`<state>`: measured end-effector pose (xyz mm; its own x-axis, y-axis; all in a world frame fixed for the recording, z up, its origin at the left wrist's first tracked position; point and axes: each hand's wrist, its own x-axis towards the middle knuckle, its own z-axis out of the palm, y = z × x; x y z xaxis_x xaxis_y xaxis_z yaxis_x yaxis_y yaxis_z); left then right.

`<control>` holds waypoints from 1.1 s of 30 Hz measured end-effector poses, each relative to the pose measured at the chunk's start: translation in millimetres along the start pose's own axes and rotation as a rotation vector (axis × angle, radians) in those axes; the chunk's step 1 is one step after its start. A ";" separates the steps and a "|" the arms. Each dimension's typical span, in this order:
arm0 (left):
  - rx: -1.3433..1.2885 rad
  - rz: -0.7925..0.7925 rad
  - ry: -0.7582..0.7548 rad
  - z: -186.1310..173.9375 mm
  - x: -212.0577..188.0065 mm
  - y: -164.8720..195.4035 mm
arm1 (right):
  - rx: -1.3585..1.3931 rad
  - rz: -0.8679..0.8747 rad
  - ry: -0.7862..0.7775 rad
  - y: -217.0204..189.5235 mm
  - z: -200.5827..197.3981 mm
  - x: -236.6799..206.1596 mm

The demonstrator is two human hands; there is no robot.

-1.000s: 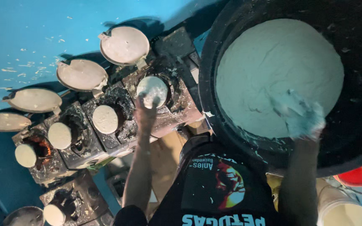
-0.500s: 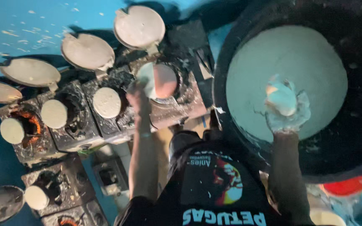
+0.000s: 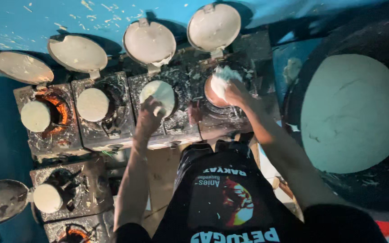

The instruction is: The person scoops batter from a large bowl and pours it onto a row of small round pans set over lit gas burners. They press and peel the cooking flatbreads off the hot pans by hand and place the finished cakes into a plastic-lined bamboo basket.

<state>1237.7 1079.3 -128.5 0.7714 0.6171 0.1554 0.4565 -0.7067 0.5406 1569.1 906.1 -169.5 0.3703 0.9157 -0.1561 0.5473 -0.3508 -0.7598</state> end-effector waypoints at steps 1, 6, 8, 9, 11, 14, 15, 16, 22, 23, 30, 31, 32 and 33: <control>-0.025 -0.013 -0.001 6.4 -9.4 -6.4 | -0.092 -0.042 0.038 -1.4 14.7 13.8; -0.065 0.011 -0.030 3.1 -32.7 -24.1 | -0.113 -0.282 0.251 -40.9 51.5 -19.3; -0.079 0.030 -0.051 -5.7 -32.3 -24.4 | -0.026 -0.196 0.141 -52.3 51.7 -53.0; -0.085 0.023 -0.063 -9.1 -31.0 -22.7 | -0.002 -0.145 0.123 -53.7 48.6 -61.3; -0.098 -0.009 -0.093 -12.4 -29.2 -15.6 | 0.039 0.012 0.168 -47.4 36.8 -69.4; 0.261 -0.003 -0.194 -7.8 -26.5 2.3 | 0.040 0.161 0.313 -29.3 15.3 -44.1; 0.330 0.004 -0.210 -4.5 -25.0 9.1 | 0.032 0.188 0.348 -25.9 10.4 -31.9; 0.399 0.013 -0.222 -0.9 -22.6 15.6 | 0.023 0.196 0.359 -26.6 10.3 -22.0; 0.329 -0.047 -0.208 -0.2 0.7 25.0 | 0.014 0.003 0.083 -78.8 60.4 -41.4; 0.279 -0.099 -0.229 -3.5 4.2 22.8 | 0.046 -0.068 0.025 -84.7 64.3 -49.9; 0.213 -0.120 -0.116 -6.3 -6.9 25.0 | 0.317 0.167 0.378 -48.2 0.4 -40.7; 0.231 -0.104 -0.110 -1.1 -11.0 28.9 | 0.281 0.220 0.420 -44.7 -1.7 -34.4; 0.244 -0.087 -0.101 4.6 -14.2 32.4 | 0.235 0.249 0.430 -42.4 -1.5 -30.6; 0.236 -0.077 -0.080 10.5 -17.0 35.2 | 0.197 0.247 0.405 -42.4 3.3 -28.5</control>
<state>1245.3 1040.3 -120.8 0.7587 0.6495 0.0497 0.5989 -0.7256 0.3389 1532.8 895.5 -134.9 0.7532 0.6470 -0.1185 0.2696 -0.4680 -0.8416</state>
